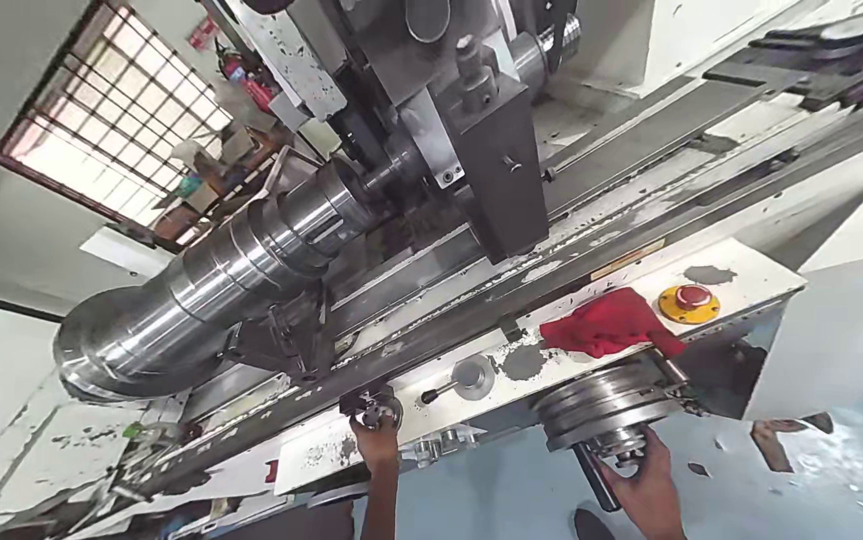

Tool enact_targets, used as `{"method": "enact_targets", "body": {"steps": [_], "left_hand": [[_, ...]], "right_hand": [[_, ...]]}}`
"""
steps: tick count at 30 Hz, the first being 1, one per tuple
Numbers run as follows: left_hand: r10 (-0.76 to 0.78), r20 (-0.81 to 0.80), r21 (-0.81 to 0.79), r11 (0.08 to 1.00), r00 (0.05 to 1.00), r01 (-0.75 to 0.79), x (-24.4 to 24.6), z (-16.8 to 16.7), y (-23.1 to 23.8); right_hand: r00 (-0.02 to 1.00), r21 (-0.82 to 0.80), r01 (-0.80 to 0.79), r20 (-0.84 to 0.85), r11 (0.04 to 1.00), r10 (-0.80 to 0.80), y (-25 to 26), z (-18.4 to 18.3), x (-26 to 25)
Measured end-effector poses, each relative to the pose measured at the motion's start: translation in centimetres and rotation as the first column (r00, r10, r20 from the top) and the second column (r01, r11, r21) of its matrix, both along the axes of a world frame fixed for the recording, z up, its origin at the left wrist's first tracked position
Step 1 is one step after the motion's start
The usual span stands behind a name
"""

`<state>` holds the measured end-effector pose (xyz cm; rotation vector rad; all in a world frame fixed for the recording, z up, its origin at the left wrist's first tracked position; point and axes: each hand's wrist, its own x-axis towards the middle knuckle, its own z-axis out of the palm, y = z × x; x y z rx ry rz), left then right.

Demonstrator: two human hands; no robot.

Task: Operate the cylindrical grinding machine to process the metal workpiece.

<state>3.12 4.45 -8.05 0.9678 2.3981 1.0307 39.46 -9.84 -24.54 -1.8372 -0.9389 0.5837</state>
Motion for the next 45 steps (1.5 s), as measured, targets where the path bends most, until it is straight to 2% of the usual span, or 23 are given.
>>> {"method": "enact_targets", "body": {"steps": [3, 6, 8, 10, 12, 13, 15, 17, 18, 20, 25, 27, 30, 32, 33, 34, 36, 37, 38, 39, 41, 43, 45], "left_hand": [[-0.046, -0.005, -0.004, 0.999, 0.999, 0.046, -0.9, -0.1, -0.2], [-0.081, 0.005, -0.008, 0.997, 0.997, 0.081, -1.5, -0.2, -0.4], [-0.097, -0.013, -0.039, 0.995, 0.995, 0.097, -1.8, 0.1, -0.5], [-0.115, -0.045, -0.070, 0.991, 0.992, 0.111, -2.2, 0.3, -0.7], [-0.131, -0.080, -0.099, 0.987, 0.988, 0.123, -2.5, 0.4, -0.8], [-0.141, -0.098, -0.106, 0.986, 0.985, 0.131, -2.6, 0.4, -0.9], [-0.175, -0.123, -0.120, 0.980, 0.977, 0.161, -2.9, 0.5, -1.0], [-0.217, -0.157, -0.139, 0.971, 0.964, 0.196, -3.6, 0.5, -1.2], [-0.238, -0.168, -0.143, 0.966, 0.957, 0.215, -3.8, 0.5, -1.3], [-0.262, -0.172, -0.150, 0.960, 0.950, 0.238, -3.9, 0.4, -1.4], [-0.243, -0.195, -0.186, 0.960, 0.950, 0.208, -4.0, 0.3, -1.3], [-0.240, -0.197, -0.207, 0.958, 0.950, 0.199, -4.0, 0.4, -1.3], [-0.253, -0.209, -0.241, 0.950, 0.945, 0.201, -3.8, 0.7, -1.4], [-0.265, -0.220, -0.258, 0.944, 0.939, 0.206, -3.8, 0.7, -1.4], [-0.266, -0.224, -0.266, 0.942, 0.937, 0.204, -3.8, 0.7, -1.5], [-0.265, -0.228, -0.271, 0.941, 0.937, 0.201, -3.7, 0.8, -1.4], [-0.263, -0.233, -0.274, 0.941, 0.936, 0.197, -3.6, 1.0, -1.5], [-0.265, -0.237, -0.278, 0.940, 0.935, 0.196, -3.6, 1.0, -1.5], [-0.267, -0.244, -0.280, 0.940, 0.932, 0.196, -3.7, 0.9, -1.5], [-0.267, -0.256, -0.274, 0.942, 0.929, 0.195, -3.6, 0.7, -1.5], [-0.254, -0.286, -0.265, 0.948, 0.924, 0.179, -3.3, 0.5, -1.5], [-0.225, -0.302, -0.265, 0.953, 0.927, 0.145, -2.5, 0.6, -1.5], [-0.191, -0.310, -0.280, 0.955, 0.931, 0.103, -1.8, 1.1, -1.3]], "right_hand": [[0.907, -0.046, 0.039, -0.418, 0.998, -0.055, 0.0, -0.2, 0.2], [0.547, -0.104, 0.060, -0.829, 0.993, -0.120, 0.6, -0.4, 0.2], [0.251, -0.150, -0.007, -0.957, 0.989, -0.144, 0.7, -0.9, 0.7], [0.170, -0.285, -0.003, -0.945, 0.958, -0.281, 1.1, -0.7, 0.8], [0.294, -0.455, 0.144, -0.828, 0.879, -0.477, 1.8, 0.7, 0.6], [0.423, -0.457, 0.247, -0.743, 0.855, -0.519, 1.9, 1.2, 0.3], [0.764, -0.199, 0.289, -0.541, 0.936, -0.351, 0.9, 1.0, -0.4], [0.988, 0.021, 0.087, -0.130, 0.996, -0.084, -0.1, 0.6, -1.1], [1.000, 0.049, 0.021, 0.015, 0.999, -0.022, -0.2, 0.4, -1.4], [0.998, 0.060, 0.014, 0.060, 0.998, -0.017, -0.2, -0.1, -1.6], [0.987, 0.072, 0.040, -0.155, 0.997, -0.028, -0.2, -0.9, -1.2], [0.891, 0.008, 0.062, -0.452, 0.998, -0.051, -0.1, -1.2, -1.0], [0.382, -0.185, 0.037, -0.905, 0.982, -0.185, 0.7, -0.7, -0.3], [0.096, -0.267, -0.063, -0.961, 0.962, -0.261, 0.9, 0.3, 0.5], [0.070, -0.327, -0.053, -0.944, 0.943, -0.323, 1.0, 0.8, 0.7], [0.121, -0.398, -0.006, -0.911, 0.917, -0.394, 1.3, 1.3, 0.8], [0.395, -0.417, 0.188, -0.797, 0.889, -0.457, 1.5, 2.0, 0.4], [0.593, -0.289, 0.261, -0.705, 0.921, -0.389, 1.0, 1.7, -0.2], [0.824, -0.107, 0.233, -0.506, 0.967, -0.255, 0.5, 1.1, -0.6], [0.961, 0.019, 0.132, -0.247, 0.991, -0.124, 0.2, 0.4, -0.8], [0.990, 0.027, -0.001, 0.141, 1.000, -0.002, 0.3, -0.4, -1.2], [0.979, -0.011, -0.020, 0.203, 1.000, 0.022, 0.3, -0.6, -1.1], [0.993, 0.016, -0.003, 0.119, 1.000, 0.002, 0.4, -0.7, -0.9]]}}
